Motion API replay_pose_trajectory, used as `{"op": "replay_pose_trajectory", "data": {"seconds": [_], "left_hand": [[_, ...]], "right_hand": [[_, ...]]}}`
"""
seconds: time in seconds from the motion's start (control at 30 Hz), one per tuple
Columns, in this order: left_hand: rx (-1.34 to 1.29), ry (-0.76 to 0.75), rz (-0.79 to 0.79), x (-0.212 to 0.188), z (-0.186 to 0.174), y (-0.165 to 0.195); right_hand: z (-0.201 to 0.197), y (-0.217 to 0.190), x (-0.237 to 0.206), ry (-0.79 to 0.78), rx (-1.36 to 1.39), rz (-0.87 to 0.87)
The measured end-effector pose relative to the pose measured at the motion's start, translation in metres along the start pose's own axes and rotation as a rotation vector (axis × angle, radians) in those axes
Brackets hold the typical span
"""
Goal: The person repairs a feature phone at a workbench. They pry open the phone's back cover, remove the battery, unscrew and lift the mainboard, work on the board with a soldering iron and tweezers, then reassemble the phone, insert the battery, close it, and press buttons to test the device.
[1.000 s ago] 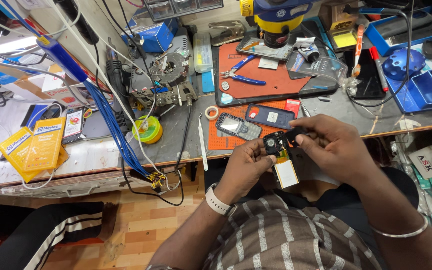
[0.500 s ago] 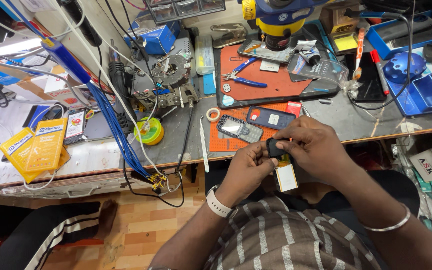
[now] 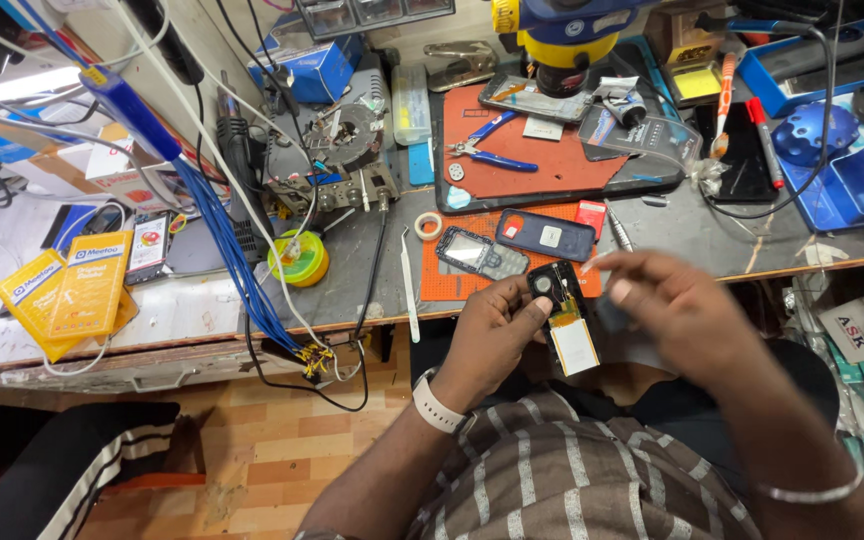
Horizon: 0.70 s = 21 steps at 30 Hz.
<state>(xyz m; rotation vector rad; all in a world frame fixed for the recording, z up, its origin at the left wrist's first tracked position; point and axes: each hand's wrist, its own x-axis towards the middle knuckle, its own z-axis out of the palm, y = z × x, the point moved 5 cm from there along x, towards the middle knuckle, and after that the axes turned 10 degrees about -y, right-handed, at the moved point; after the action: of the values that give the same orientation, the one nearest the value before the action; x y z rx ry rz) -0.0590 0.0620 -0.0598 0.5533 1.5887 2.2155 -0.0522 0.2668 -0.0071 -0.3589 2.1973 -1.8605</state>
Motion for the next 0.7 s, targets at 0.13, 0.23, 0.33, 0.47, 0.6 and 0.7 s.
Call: {"op": "replay_pose_trajectory", "data": {"seconds": [0.13,0.23,0.33,0.47,0.6,0.7], "left_hand": [[-0.02,0.007,-0.005,0.0,0.005,0.003],[0.012,-0.008,0.045,-0.001,0.006,0.008],[0.017,0.006,0.037,-0.002,0.004,0.009],[0.005,0.01,0.033,0.0,0.004,0.009],[-0.007,0.02,0.026,0.002,0.004,0.008],[-0.015,0.019,0.038,0.0,0.005,0.007]], "right_hand": [[0.04,-0.022,-0.019,0.095,-0.648,-0.107],[0.054,-0.034,-0.018,0.121,-0.599,-0.106],[0.06,-0.039,-0.018,0.142,-0.548,-0.062],[0.062,-0.039,-0.021,0.143,-0.584,-0.051],[0.065,-0.042,-0.022,0.125,-0.67,-0.146],[0.068,-0.045,-0.022,0.112,-0.714,-0.179]]}}
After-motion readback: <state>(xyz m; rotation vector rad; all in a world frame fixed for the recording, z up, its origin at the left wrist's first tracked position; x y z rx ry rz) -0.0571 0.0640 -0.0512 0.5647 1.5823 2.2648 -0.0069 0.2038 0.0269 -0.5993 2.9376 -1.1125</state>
